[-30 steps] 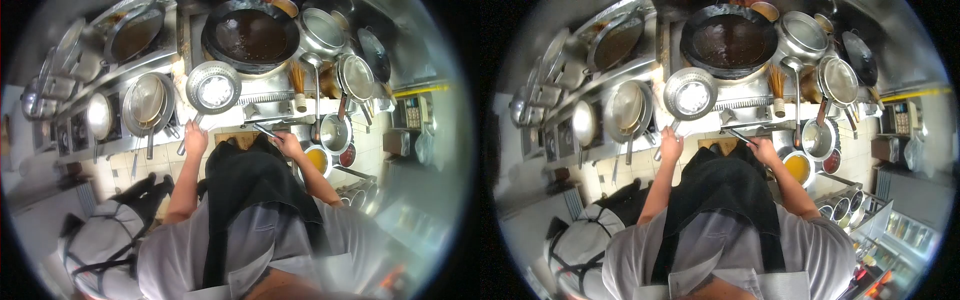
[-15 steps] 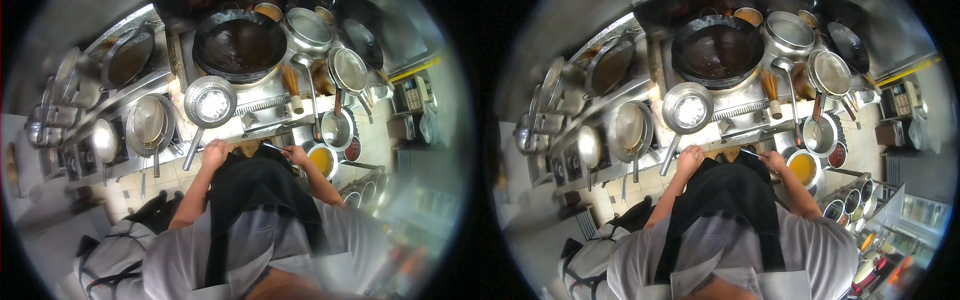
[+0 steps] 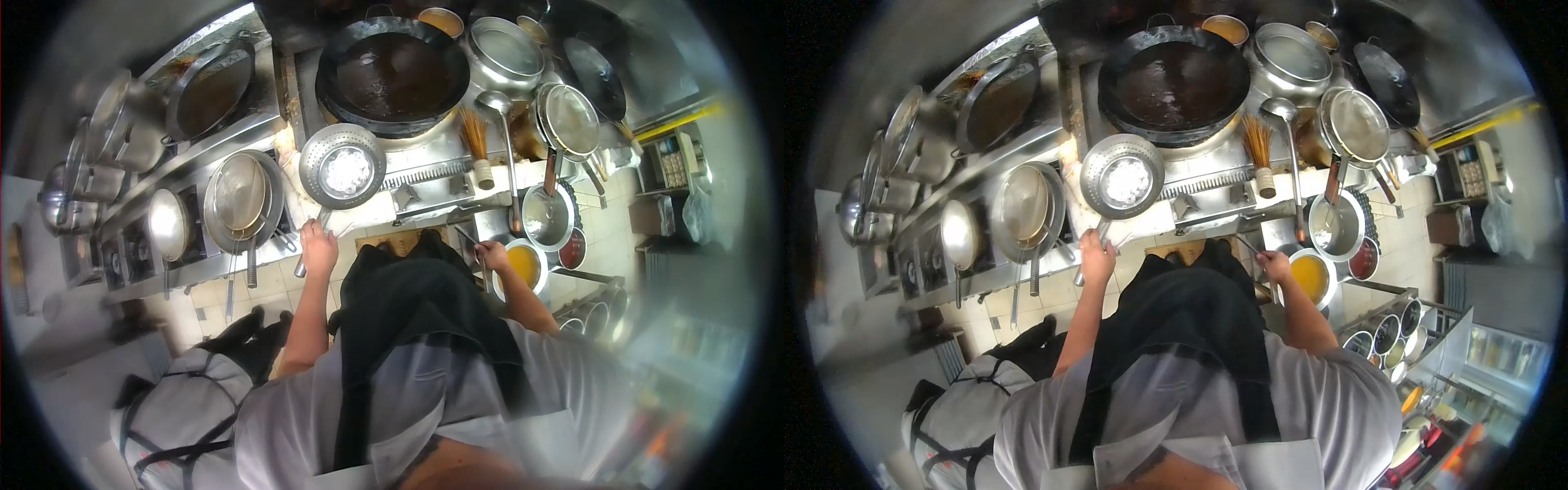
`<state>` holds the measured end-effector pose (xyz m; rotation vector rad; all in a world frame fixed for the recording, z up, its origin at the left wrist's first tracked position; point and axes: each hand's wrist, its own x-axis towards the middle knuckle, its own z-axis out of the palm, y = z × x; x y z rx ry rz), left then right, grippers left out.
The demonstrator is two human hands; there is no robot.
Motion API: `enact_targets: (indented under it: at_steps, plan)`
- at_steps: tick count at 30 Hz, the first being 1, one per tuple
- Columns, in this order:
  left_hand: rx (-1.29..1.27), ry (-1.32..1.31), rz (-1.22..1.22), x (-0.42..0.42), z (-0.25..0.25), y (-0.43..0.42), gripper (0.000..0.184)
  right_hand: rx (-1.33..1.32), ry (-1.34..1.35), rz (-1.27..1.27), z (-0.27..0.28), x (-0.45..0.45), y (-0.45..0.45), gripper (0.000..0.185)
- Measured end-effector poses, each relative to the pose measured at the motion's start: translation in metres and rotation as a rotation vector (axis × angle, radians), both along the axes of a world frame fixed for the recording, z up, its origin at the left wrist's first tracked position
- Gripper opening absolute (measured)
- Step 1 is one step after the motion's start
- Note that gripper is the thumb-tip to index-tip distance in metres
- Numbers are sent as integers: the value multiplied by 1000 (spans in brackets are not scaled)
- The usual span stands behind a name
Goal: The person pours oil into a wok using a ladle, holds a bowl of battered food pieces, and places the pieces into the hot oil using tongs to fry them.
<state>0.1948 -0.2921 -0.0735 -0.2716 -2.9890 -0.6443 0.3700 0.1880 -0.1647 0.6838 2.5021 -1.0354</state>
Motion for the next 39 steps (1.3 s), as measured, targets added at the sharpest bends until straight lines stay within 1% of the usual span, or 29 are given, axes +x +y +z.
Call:
enact_targets:
  at_steps: [1, 2, 3, 4, 5, 7, 8, 9, 11, 12, 13, 15, 18, 20, 21, 22, 23, 24, 26, 27, 29, 30, 31, 32, 33, 35, 36, 39]
  plan:
    - [35, 37, 1, -2, 2, 2, 46, -3, -24, -28, -8, 2, 7, 35]
    - [37, 41, -5, -3, 4, 5, 46, 19, 10, -36, -15, 10, 12, 31]
    - [99, 78, -47, -3, 8, 10, 41, 20, 13, -42, -35, 20, 20, 31]
    - [161, 115, -89, -1, 11, 14, 35, 82, -27, -70, -63, 30, 30, 32]
    - [161, 115, -96, 2, 14, 20, 35, 144, -68, -100, -79, 39, 33, 32]
    - [288, -169, -128, 9, 17, 31, 25, 162, -96, -98, -82, 50, 30, 34]
    - [381, -202, -182, 11, 14, 36, 24, 180, -124, -91, -83, 52, 30, 36]
    - [382, -201, -189, 14, 12, 40, 24, 181, -122, -98, -76, 53, 26, 36]
    - [383, -474, -227, 19, 11, 45, 30, 132, -154, -170, -50, 48, 10, 37]
    - [381, -490, -240, 22, 12, 47, 36, 130, -152, -178, -47, 48, 6, 37]
    - [377, -491, -249, 23, 13, 48, 36, 111, -137, -193, -43, 47, 3, 37]
    - [260, -586, -279, 24, 14, 50, 38, 91, -122, -218, -33, 45, -4, 38]
    - [285, -553, -292, 25, 1, 49, 39, 60, -118, -223, -18, 45, -9, 37]
    - [267, -585, -312, 21, -9, 47, 39, 143, -66, -174, -11, 46, -11, 37]
    - [250, -610, -328, 18, -14, 45, 39, 144, -66, -175, -12, 47, -10, 37]
    - [250, -609, -330, 16, -19, 44, 39, 157, -77, -216, -14, 48, -10, 37]
    - [216, -665, -347, 15, -23, 43, 38, 169, -86, -257, -17, 48, -9, 37]
    - [182, -720, -364, 14, -29, 41, 38, 170, -85, -258, -26, 51, -5, 37]
    - [144, -758, -353, 15, -55, 31, 39, 261, -132, -136, -42, 57, 6, 39]
    - [106, -798, -341, 17, -68, 23, 39, 262, -129, -137, -42, 57, 6, 39]
    - [124, -1062, -195, 23, -85, 5, 39, 251, -122, -155, -39, 56, 5, 41]
    - [-1, -819, -522, 33, -142, -25, 37, 252, -121, -155, -36, 55, 5, 41]
    - [-133, -485, -776, 43, -196, -53, 35, 256, -134, -152, -35, 54, 4, 41]
    - [-27, -784, -487, 55, -208, -70, 33, 259, -147, -149, -36, 55, 4, 40]
    - [84, -990, -136, 66, -215, -85, 30, 259, -147, -150, -35, 55, 3, 40]
    - [471, -1264, 561, 94, -202, -100, 28, 127, -164, -238, -29, 52, 2, 39]
    - [472, -1264, 559, 98, -202, -102, 28, 129, -163, -239, -26, 51, 1, 39]
    - [498, -1186, 262, 102, -201, -114, 27, 175, -132, -286, -23, 52, -3, 38]
